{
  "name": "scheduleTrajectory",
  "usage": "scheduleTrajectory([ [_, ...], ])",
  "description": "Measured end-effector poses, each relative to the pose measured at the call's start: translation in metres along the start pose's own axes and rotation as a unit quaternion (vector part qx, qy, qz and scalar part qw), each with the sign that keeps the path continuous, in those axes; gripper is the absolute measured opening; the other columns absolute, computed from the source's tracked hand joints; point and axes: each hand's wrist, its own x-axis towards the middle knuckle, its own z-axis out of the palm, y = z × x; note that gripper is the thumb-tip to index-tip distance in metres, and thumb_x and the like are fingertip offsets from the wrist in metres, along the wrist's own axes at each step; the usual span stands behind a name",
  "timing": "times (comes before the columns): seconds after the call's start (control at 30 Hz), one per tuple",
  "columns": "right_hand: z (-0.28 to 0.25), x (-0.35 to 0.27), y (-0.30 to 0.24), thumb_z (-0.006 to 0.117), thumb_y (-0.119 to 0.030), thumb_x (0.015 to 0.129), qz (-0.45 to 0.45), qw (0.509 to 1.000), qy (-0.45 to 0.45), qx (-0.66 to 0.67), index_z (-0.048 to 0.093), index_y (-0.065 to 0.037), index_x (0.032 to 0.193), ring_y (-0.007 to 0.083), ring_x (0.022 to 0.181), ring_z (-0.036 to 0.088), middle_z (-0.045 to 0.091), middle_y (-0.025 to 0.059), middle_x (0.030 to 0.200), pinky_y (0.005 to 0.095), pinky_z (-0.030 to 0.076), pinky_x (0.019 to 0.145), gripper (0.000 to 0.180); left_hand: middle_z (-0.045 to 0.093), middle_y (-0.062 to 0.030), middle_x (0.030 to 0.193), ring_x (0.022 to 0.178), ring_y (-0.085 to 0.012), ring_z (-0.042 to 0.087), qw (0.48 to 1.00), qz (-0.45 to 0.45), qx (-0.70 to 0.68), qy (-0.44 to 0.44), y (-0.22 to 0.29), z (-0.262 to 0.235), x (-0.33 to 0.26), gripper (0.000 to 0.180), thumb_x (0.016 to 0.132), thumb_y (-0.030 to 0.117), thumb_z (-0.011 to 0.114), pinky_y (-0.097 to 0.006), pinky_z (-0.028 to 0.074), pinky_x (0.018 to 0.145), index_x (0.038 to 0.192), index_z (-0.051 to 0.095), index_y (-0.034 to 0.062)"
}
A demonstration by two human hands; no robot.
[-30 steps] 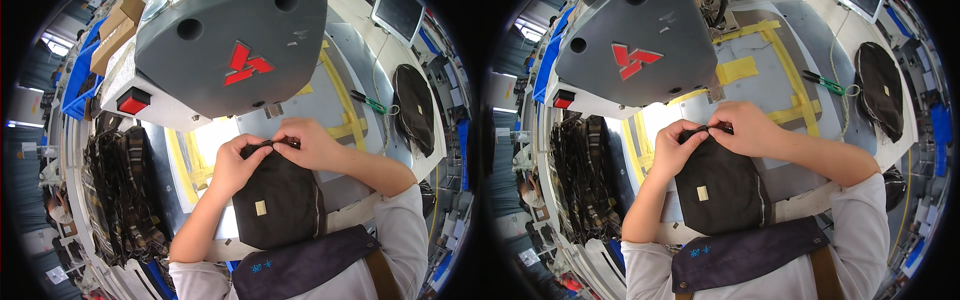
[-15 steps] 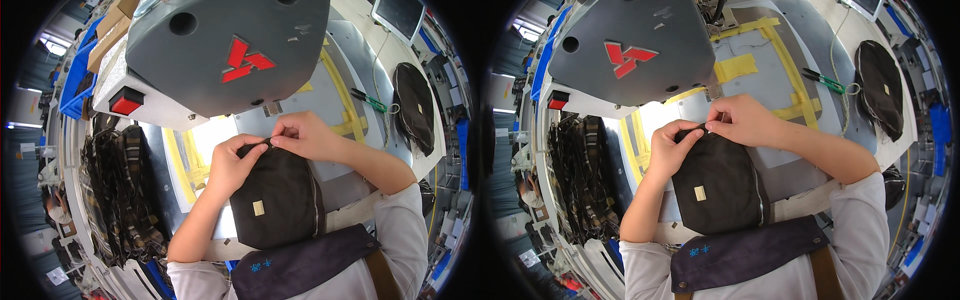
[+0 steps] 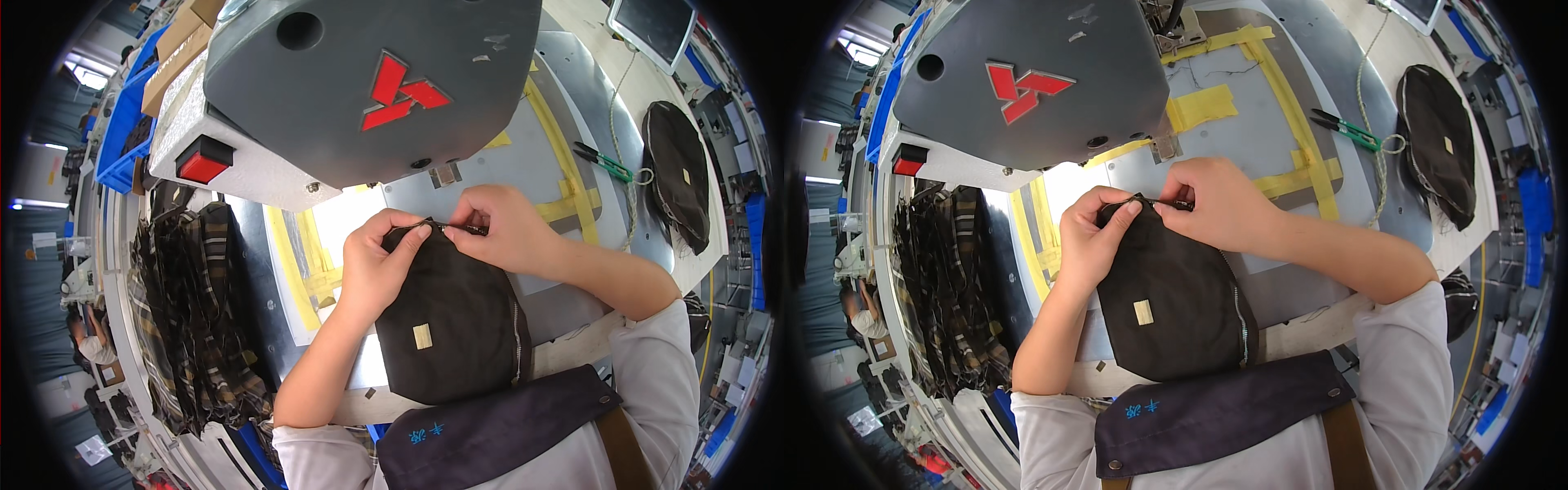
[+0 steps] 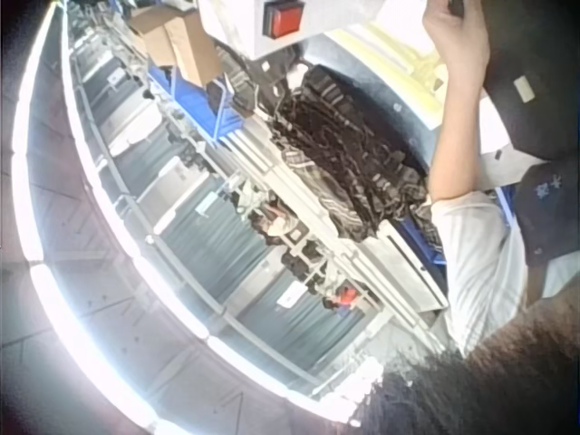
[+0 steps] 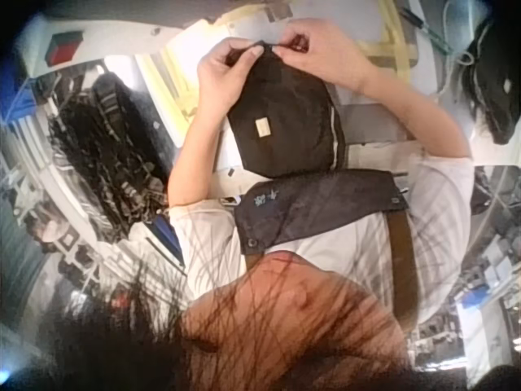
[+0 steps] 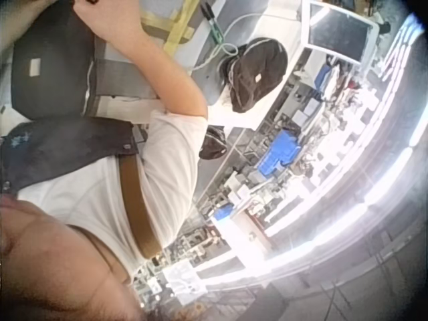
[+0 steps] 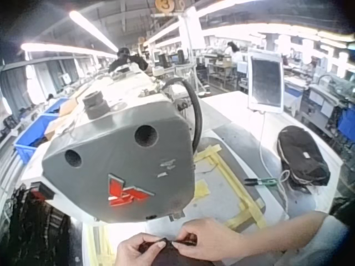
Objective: The person operates an industrial sewing machine to stitch the edges of black fabric bags. They repeatedly position the bag under the needle, guide it through the machine, and then remove it to place it aside. The process is repeated for multiple bags in a continuous assembly line fashion.
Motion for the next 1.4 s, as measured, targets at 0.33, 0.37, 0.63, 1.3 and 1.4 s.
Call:
scheduleTrajectory([
  [0.33,-0.004,0.006,0.001,0.073,-0.014,0.077,-0.003,0.999,-0.022,-0.023,0.063,0.001,0.080,0.0204,0.066,0.063,0.063,0.0117,0.075,0.0321,0.050,0.061,0.019,0.068,-0.0041,0.081,0.076,-0.0087,0.060,1.000,0.002,0.028,-0.010,0.001,0.001,0.000,0.013,0.088,0.011,0.070,-0.024,0.049,0.072,0.092,0.067,-0.0008],
  [0.37,-0.003,0.005,0.001,0.073,-0.014,0.077,-0.006,1.000,-0.010,-0.020,0.063,0.001,0.080,0.0203,0.066,0.063,0.063,0.0117,0.075,0.0321,0.050,0.061,0.019,0.068,-0.0033,0.082,0.077,-0.0077,0.059,1.000,-0.005,0.030,-0.007,0.003,0.002,0.000,0.011,0.088,0.009,0.070,-0.023,0.048,0.072,0.092,0.067,-0.0012],
  [0.63,0.008,-0.004,0.010,0.072,-0.013,0.077,-0.029,0.997,0.062,0.028,0.062,0.001,0.081,0.0189,0.066,0.062,0.063,0.0101,0.074,0.0316,0.050,0.062,0.017,0.069,-0.0050,0.081,0.075,-0.0090,0.061,1.000,-0.024,0.010,0.006,0.006,0.004,0.000,0.011,0.088,0.010,0.069,-0.024,0.049,0.071,0.090,0.068,-0.0010],
  [1.3,-0.002,0.006,0.005,0.068,-0.020,0.085,-0.053,0.998,-0.021,-0.037,0.066,-0.003,0.089,0.0194,0.071,0.064,0.066,0.0091,0.081,0.0320,0.050,0.066,0.018,0.069,-0.0054,0.083,0.077,-0.0113,0.062,0.991,0.048,0.111,-0.052,0.013,-0.003,0.006,0.011,0.084,0.007,0.071,-0.025,0.050,0.074,0.092,0.068,-0.0006],
  [1.4,-0.004,0.007,0.006,0.067,-0.018,0.086,-0.024,0.999,-0.026,0.002,0.066,-0.002,0.089,0.0173,0.071,0.063,0.066,0.0088,0.080,0.0308,0.050,0.066,0.016,0.069,-0.0033,0.083,0.078,-0.0082,0.060,0.989,0.034,0.129,-0.065,0.014,-0.002,0.007,0.011,0.085,0.007,0.071,-0.024,0.049,0.074,0.092,0.068,-0.0008],
])
